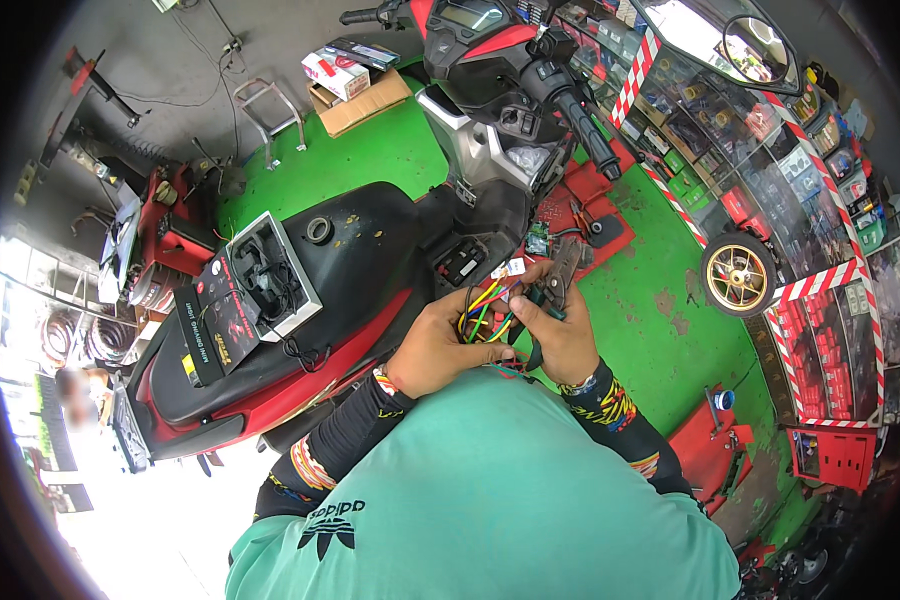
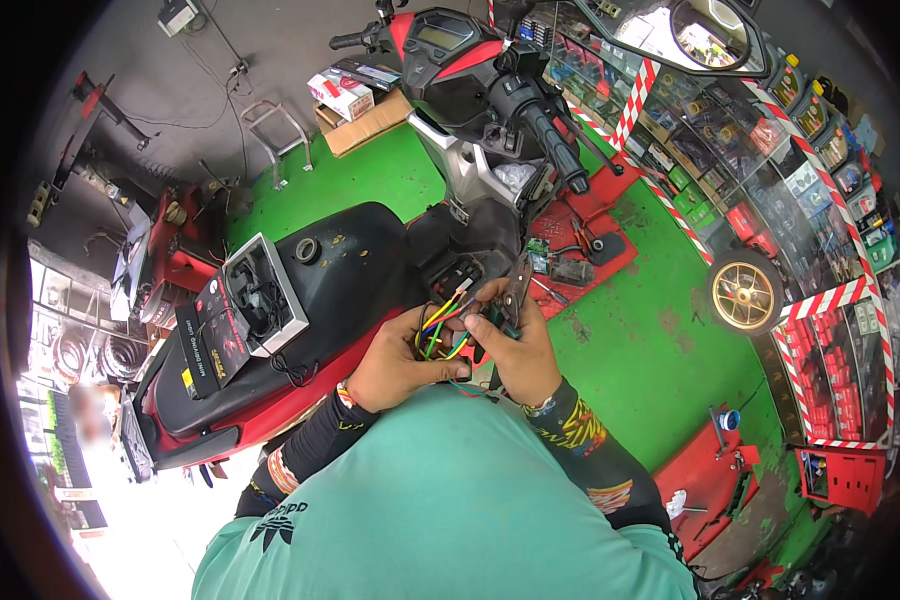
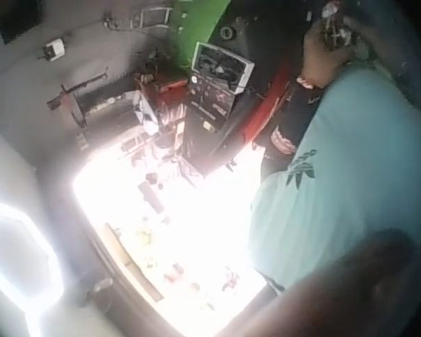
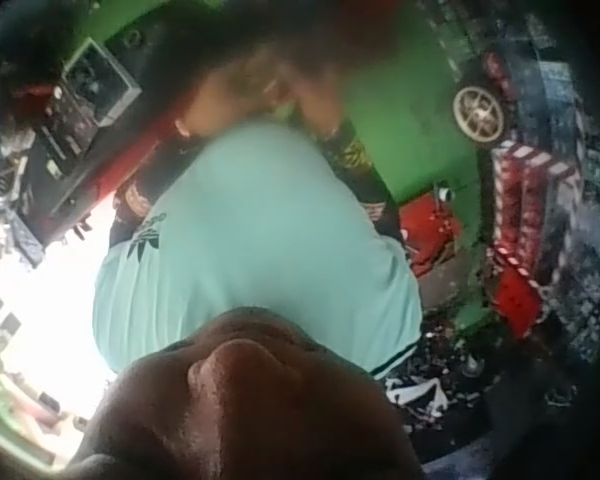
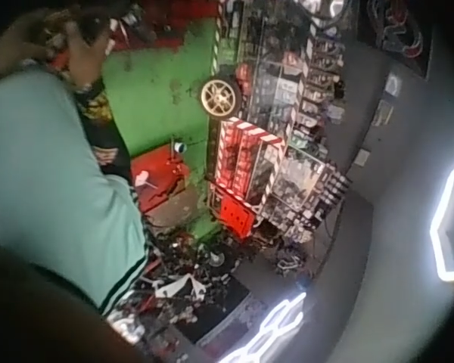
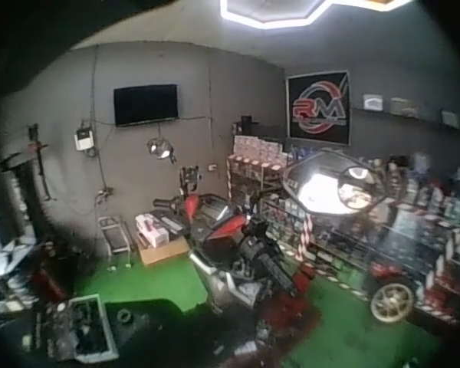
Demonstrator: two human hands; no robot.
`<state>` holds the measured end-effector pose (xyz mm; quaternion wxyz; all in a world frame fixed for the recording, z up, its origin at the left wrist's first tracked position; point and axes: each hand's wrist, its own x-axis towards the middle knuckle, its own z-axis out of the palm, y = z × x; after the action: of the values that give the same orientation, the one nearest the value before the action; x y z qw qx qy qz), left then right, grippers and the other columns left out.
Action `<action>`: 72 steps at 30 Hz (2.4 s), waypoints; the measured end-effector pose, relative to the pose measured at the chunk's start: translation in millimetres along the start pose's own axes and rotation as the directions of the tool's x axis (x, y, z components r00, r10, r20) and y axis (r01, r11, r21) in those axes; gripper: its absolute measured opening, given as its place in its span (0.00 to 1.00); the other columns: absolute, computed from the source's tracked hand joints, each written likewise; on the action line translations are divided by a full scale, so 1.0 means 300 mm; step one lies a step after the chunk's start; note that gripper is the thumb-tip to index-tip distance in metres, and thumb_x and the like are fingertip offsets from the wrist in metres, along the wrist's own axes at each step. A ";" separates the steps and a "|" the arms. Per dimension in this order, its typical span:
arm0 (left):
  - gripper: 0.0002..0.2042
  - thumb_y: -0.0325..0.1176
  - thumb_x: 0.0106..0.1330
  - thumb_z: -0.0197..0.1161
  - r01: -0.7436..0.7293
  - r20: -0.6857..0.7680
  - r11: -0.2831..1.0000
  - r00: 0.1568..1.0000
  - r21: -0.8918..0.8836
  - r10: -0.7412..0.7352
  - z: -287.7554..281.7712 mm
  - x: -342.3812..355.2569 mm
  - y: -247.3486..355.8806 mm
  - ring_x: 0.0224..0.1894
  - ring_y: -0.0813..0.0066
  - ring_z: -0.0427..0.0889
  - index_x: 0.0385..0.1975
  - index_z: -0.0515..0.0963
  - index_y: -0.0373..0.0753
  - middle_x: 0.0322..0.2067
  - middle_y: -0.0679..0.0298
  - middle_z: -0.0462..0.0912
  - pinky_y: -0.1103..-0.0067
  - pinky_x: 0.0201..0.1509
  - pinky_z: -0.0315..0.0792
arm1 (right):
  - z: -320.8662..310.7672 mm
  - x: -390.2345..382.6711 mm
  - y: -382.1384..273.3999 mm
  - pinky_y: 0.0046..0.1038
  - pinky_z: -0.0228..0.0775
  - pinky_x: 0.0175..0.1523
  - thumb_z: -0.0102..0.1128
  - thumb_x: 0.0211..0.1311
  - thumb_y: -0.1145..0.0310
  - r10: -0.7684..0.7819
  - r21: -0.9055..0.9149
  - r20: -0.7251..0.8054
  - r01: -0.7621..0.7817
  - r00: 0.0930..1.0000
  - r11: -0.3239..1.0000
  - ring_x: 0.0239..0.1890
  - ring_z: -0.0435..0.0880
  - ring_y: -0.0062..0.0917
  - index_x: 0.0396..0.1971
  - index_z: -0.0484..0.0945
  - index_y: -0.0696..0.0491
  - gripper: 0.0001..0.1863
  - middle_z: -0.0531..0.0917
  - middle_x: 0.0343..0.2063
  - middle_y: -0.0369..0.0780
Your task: The person is repairing or modifying motorcycle wiring by stripping wire insulation and connecting wires together.
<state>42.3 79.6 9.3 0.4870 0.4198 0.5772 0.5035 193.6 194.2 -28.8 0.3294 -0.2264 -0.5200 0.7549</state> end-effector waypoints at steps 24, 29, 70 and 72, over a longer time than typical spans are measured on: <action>0.13 0.32 0.70 0.67 -0.080 -0.254 0.917 0.967 -0.391 -0.025 -0.040 -0.027 -0.092 0.37 0.80 0.84 0.47 0.81 0.29 0.36 0.62 0.86 0.81 0.44 0.78 | -0.067 -0.030 0.030 0.32 0.73 0.52 0.61 0.60 0.73 -0.027 -0.412 0.256 0.135 0.966 0.901 0.44 0.81 0.28 0.53 0.72 0.59 0.21 0.80 0.39 0.42; 0.09 0.27 0.69 0.66 -0.037 -0.221 0.934 0.974 -0.356 -0.046 -0.039 -0.049 -0.067 0.37 0.76 0.83 0.43 0.80 0.30 0.35 0.62 0.84 0.78 0.44 0.78 | -0.024 -0.017 -0.023 0.37 0.71 0.51 0.65 0.46 0.76 -0.328 -0.709 0.445 0.552 0.833 0.439 0.42 0.80 0.40 0.48 0.75 0.56 0.24 0.80 0.38 0.45; 0.06 0.30 0.74 0.60 -0.192 -0.320 0.890 0.946 -0.413 0.056 -0.029 -0.086 -0.083 0.36 0.76 0.80 0.45 0.74 0.35 0.34 0.64 0.77 0.74 0.46 0.79 | -0.047 -0.094 0.011 0.23 0.70 0.47 0.65 0.66 0.72 -0.030 0.097 0.207 0.010 0.978 0.995 0.39 0.76 0.17 0.53 0.72 0.57 0.18 0.77 0.38 0.35; 0.06 0.30 0.74 0.60 -0.198 -0.351 0.882 0.936 -0.429 0.040 -0.028 -0.088 -0.084 0.36 0.77 0.80 0.45 0.74 0.36 0.34 0.65 0.77 0.74 0.47 0.79 | -0.035 -0.112 0.000 0.23 0.71 0.48 0.66 0.65 0.72 -0.005 -0.014 0.240 0.008 0.971 1.000 0.41 0.77 0.18 0.52 0.73 0.57 0.18 0.78 0.39 0.35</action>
<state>38.9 48.8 -11.8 0.4356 0.2376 0.4887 0.7176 223.7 176.2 -32.5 0.2648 -0.1342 -0.5626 0.7716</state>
